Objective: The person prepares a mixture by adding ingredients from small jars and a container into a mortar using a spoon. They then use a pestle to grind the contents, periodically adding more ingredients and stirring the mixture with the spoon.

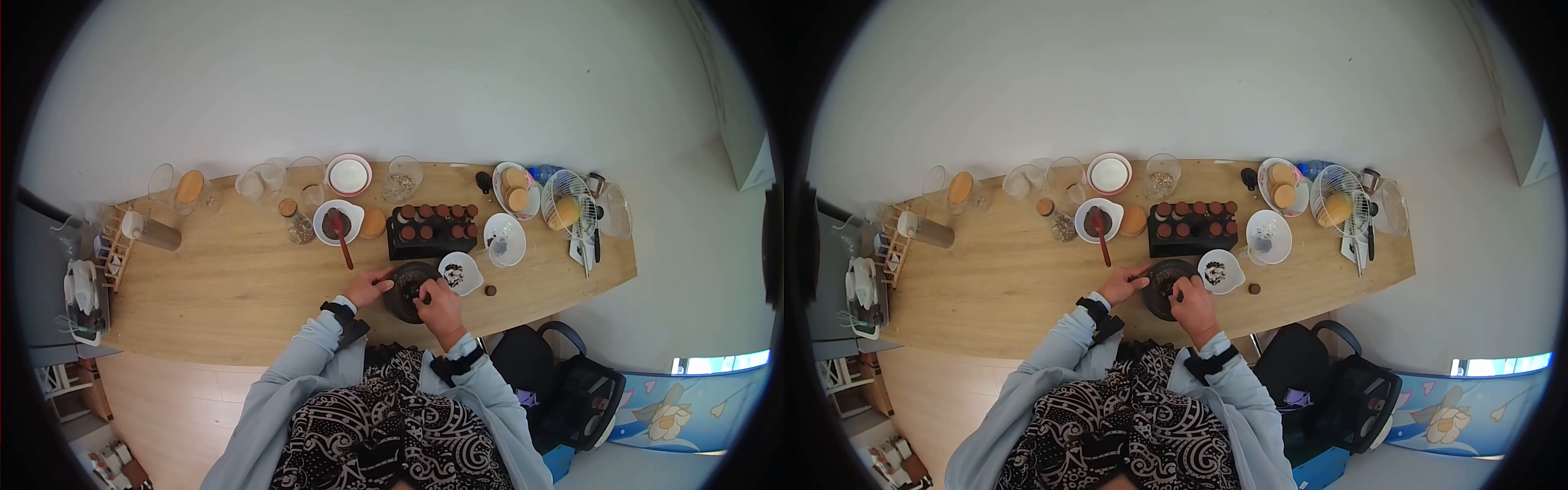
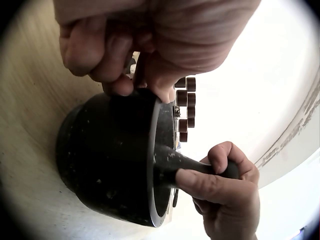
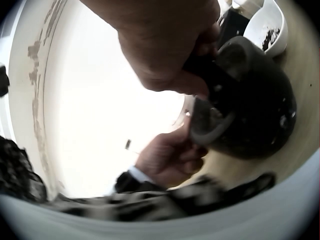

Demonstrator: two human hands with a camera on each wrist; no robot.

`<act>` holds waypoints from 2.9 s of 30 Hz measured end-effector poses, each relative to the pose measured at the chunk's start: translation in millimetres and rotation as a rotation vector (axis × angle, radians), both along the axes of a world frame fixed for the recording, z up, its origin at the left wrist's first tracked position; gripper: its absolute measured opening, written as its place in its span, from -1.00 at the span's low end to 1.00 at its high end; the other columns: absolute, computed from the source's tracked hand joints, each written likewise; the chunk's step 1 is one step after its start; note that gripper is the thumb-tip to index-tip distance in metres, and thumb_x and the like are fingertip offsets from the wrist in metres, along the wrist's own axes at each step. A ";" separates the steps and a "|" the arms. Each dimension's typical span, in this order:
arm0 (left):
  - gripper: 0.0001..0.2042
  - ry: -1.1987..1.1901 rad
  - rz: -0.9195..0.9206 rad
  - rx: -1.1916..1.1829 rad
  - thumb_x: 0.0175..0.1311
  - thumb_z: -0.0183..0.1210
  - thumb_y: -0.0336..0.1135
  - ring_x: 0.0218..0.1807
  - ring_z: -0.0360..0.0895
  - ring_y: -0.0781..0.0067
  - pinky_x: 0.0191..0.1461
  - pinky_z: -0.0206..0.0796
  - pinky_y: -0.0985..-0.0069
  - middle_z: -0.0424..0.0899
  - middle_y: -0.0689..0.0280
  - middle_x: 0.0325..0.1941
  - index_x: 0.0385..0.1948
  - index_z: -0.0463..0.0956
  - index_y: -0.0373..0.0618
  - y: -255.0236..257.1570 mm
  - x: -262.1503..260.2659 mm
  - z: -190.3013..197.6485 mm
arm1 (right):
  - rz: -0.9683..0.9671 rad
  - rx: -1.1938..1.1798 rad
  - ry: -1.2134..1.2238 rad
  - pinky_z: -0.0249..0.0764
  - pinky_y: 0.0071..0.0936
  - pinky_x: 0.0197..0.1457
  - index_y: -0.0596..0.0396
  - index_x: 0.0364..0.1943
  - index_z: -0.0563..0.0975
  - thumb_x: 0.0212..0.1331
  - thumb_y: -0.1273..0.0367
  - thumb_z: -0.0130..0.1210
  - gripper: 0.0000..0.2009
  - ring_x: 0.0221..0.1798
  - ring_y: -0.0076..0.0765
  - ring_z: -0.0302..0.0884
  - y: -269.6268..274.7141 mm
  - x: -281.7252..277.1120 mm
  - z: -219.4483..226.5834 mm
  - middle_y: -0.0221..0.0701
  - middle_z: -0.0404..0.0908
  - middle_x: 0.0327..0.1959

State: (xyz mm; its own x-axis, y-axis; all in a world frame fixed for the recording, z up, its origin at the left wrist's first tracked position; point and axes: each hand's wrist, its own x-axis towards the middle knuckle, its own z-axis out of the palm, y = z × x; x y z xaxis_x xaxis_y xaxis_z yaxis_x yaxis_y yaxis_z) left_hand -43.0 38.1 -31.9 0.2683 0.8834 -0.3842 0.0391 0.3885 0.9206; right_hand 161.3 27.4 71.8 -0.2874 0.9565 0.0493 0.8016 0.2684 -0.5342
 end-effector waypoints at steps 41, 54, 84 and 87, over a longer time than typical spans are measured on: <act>-0.54 0.043 0.030 0.139 0.27 0.16 -0.30 -0.14 0.52 0.57 0.00 0.34 0.55 0.67 0.20 -0.11 0.20 0.38 -0.22 -2.6 1.8 -8.2 | -0.048 -0.013 0.120 0.45 -0.14 -0.27 -0.03 -0.50 0.47 -0.27 0.41 0.35 -0.75 -0.35 0.01 0.53 15.4 -3.0 4.6 -0.27 0.51 -0.45; -0.54 -0.023 0.005 0.090 0.26 0.17 -0.33 -0.13 0.52 0.57 0.01 0.35 0.56 0.66 0.22 -0.08 0.19 0.39 -0.25 0.6 0.1 -3.8 | 0.034 0.030 0.031 0.44 -0.10 -0.33 -0.07 -0.52 0.48 -0.25 0.40 0.33 -0.78 -0.37 0.02 0.53 13.1 2.4 -6.9 -0.27 0.50 -0.46; -0.59 0.025 -0.053 -0.037 0.34 0.10 -0.24 -0.64 0.14 0.79 -0.62 -0.08 0.73 0.34 0.58 -0.56 0.22 0.42 -0.01 0.9 -3.3 8.9 | -0.004 -0.074 0.006 0.42 -0.13 -0.36 -0.10 -0.51 0.49 -0.21 0.37 0.30 -0.81 -0.38 -0.01 0.51 10.8 17.3 -14.6 -0.29 0.46 -0.46; -0.57 -0.011 -0.028 -0.064 0.29 0.14 -0.29 -0.56 0.26 0.76 -0.54 0.08 0.69 0.43 0.54 -0.54 0.21 0.43 -0.07 0.7 -3.8 11.1 | -0.093 0.024 0.120 0.43 -0.14 -0.34 -0.10 -0.51 0.50 -0.20 0.35 0.30 -0.82 -0.37 -0.02 0.52 14.5 13.8 -10.5 -0.29 0.47 -0.44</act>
